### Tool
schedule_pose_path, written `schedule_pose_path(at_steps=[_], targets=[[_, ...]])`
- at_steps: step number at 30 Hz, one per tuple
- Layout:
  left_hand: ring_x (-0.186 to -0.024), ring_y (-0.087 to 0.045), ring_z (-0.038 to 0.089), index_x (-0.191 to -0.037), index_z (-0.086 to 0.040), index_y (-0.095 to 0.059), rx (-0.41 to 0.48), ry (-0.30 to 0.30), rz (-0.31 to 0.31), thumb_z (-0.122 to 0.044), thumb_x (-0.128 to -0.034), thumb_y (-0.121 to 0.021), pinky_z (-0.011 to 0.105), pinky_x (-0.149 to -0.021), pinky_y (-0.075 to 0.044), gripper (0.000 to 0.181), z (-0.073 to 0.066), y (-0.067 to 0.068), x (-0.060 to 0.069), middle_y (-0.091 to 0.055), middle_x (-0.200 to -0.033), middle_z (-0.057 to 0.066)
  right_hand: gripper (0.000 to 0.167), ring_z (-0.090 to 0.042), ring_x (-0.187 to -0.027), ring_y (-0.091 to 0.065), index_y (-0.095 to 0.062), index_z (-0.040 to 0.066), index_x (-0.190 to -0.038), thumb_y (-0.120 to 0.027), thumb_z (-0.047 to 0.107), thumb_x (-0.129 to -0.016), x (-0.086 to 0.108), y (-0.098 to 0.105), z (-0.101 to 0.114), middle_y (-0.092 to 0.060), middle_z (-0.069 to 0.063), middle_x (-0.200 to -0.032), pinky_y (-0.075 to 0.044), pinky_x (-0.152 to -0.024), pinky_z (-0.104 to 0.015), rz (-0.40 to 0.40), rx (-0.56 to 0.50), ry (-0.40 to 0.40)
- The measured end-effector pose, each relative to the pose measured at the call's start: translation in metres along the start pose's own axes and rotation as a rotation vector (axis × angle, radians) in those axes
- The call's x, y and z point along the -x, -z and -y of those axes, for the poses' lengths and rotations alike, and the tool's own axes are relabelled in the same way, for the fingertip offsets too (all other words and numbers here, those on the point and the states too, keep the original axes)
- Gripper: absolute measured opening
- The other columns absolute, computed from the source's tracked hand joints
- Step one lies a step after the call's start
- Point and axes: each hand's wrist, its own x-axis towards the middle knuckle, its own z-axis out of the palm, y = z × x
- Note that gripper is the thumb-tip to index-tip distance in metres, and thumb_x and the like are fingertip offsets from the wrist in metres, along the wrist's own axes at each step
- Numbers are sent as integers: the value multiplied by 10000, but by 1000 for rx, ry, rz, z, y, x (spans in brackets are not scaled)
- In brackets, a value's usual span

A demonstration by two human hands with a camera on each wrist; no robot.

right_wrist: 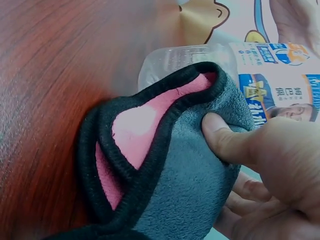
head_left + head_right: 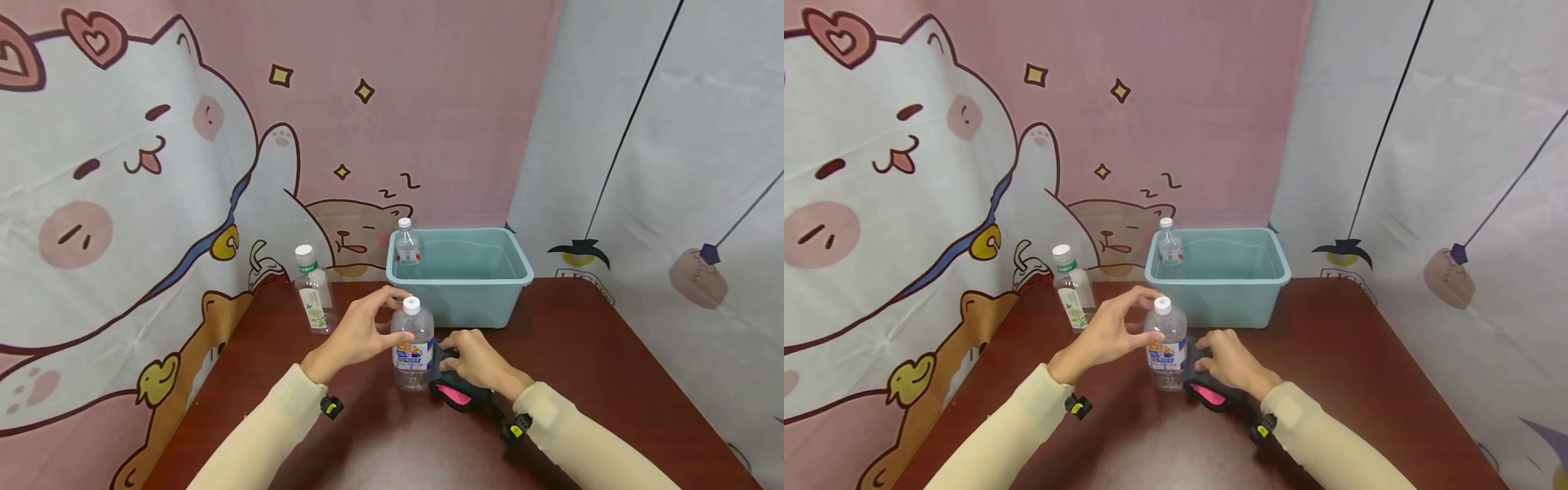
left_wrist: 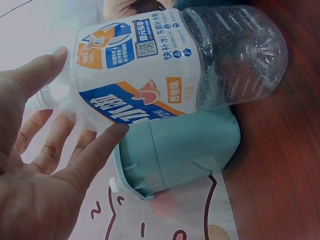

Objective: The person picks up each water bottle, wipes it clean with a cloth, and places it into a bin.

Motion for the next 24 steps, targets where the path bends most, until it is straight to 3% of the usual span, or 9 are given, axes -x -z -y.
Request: schedule_pose_path(at_steps=[6,16,24], targets=[[-1320,-764,230,-1542,-256,-635,-5,-18,-9,-291,-954,-1010,451,-1041,-704,698,-2,2,1,-778,-1426,24,251,-208,-1030,-831,-913,63,-1177,-987,129,-946,3,11,7,-904,-45,-1130,-711,-878,-438,-70,-27,-17],[-1346,-762,275,-1550,-257,-633,22,-1,-3,-273,-948,-1013,512,-1027,-722,712,1,1,2,-768,-1464,57,296,-116,-889,-697,-899,45,-1242,-968,78,-956,-3,43,30,-881,-19,-1093,-623,-776,-254,-149,-117,-4],[-1344,-763,281,-1542,-269,-637,29,-2,-1,-283,-939,-1020,489,-1014,-727,715,1,0,1,-771,-1454,47,327,-100,-839,-690,-896,39,-1256,-981,83,-943,-9,57,40,-868,-41,-1093,-624,-748,-248,-216,-123,51]])
